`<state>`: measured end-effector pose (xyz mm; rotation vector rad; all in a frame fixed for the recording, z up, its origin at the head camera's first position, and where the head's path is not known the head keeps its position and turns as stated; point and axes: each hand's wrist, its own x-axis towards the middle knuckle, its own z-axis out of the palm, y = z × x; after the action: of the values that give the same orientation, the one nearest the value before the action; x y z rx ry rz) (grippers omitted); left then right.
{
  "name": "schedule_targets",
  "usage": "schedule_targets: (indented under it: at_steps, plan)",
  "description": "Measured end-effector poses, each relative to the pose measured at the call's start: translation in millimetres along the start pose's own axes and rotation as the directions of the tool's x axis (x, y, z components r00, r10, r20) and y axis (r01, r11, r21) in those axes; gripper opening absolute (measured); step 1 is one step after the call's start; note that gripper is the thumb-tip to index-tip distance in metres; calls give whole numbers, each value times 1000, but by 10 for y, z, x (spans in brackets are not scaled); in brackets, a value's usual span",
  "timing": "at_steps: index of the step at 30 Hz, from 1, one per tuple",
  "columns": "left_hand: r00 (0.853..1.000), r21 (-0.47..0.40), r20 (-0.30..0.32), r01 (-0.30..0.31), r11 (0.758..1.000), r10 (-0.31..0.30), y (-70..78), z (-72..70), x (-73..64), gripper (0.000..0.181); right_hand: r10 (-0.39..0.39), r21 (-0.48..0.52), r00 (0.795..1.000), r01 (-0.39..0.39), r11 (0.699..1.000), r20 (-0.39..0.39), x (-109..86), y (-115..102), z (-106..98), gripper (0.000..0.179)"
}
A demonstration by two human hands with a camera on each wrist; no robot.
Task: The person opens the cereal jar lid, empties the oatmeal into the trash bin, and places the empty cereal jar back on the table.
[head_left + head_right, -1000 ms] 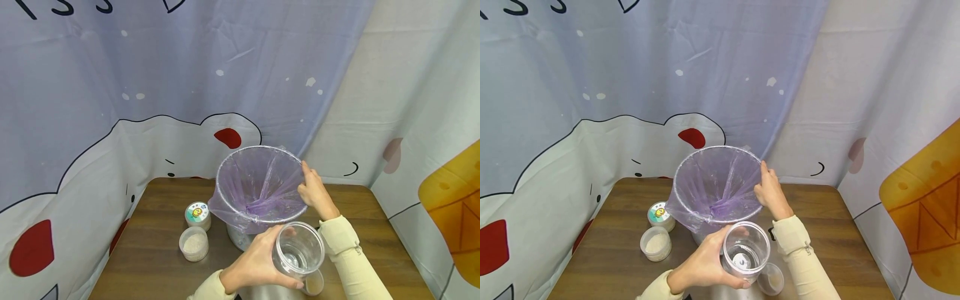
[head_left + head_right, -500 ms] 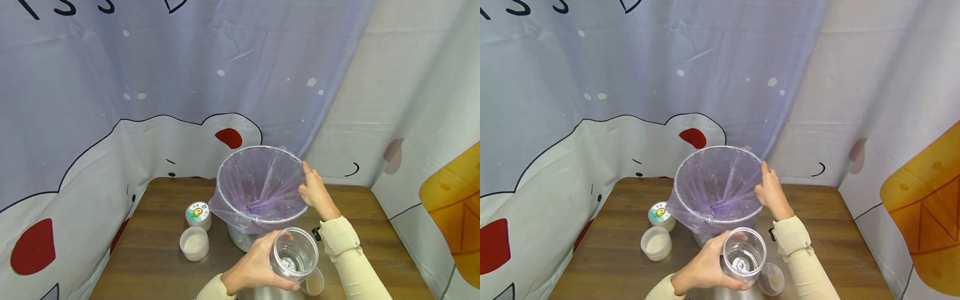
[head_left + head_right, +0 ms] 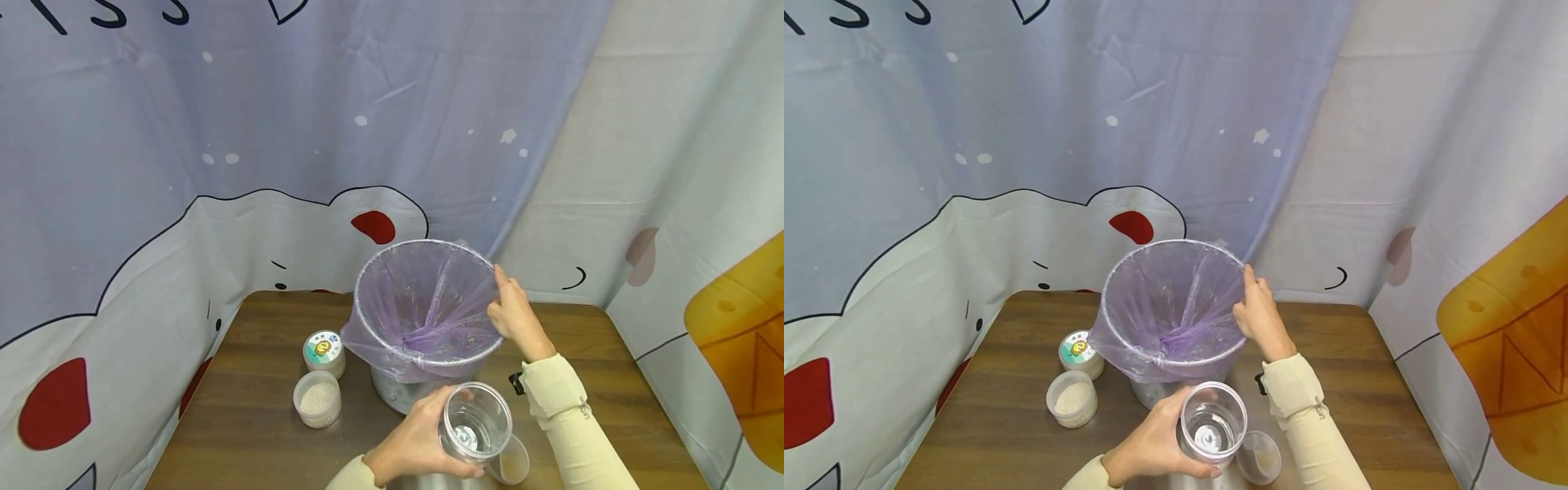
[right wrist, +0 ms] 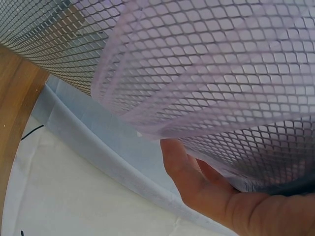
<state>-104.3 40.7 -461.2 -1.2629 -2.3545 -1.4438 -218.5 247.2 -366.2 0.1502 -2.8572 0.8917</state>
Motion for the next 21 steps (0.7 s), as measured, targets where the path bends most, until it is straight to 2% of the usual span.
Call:
schedule_targets:
  at_steps: [7, 16, 21]
  plan:
    - [1000, 21, -14, 19, 1000, -19, -81, 66, -59, 94, 8, -2, 1000, -8, 1000, 6, -1, -3, -3, 75]
    - [999, 81, -40, -23, 996, 27, -185, 143, -105, 94, 10, -7, 1000, -10, 1000, 3, 2, -1, 0, 75]
    - [999, 54, -30, 14, 998, -13, -219, 175, -128, 94, 8, -10, 1000, -8, 1000, 0, 0, -2, 1, 75]
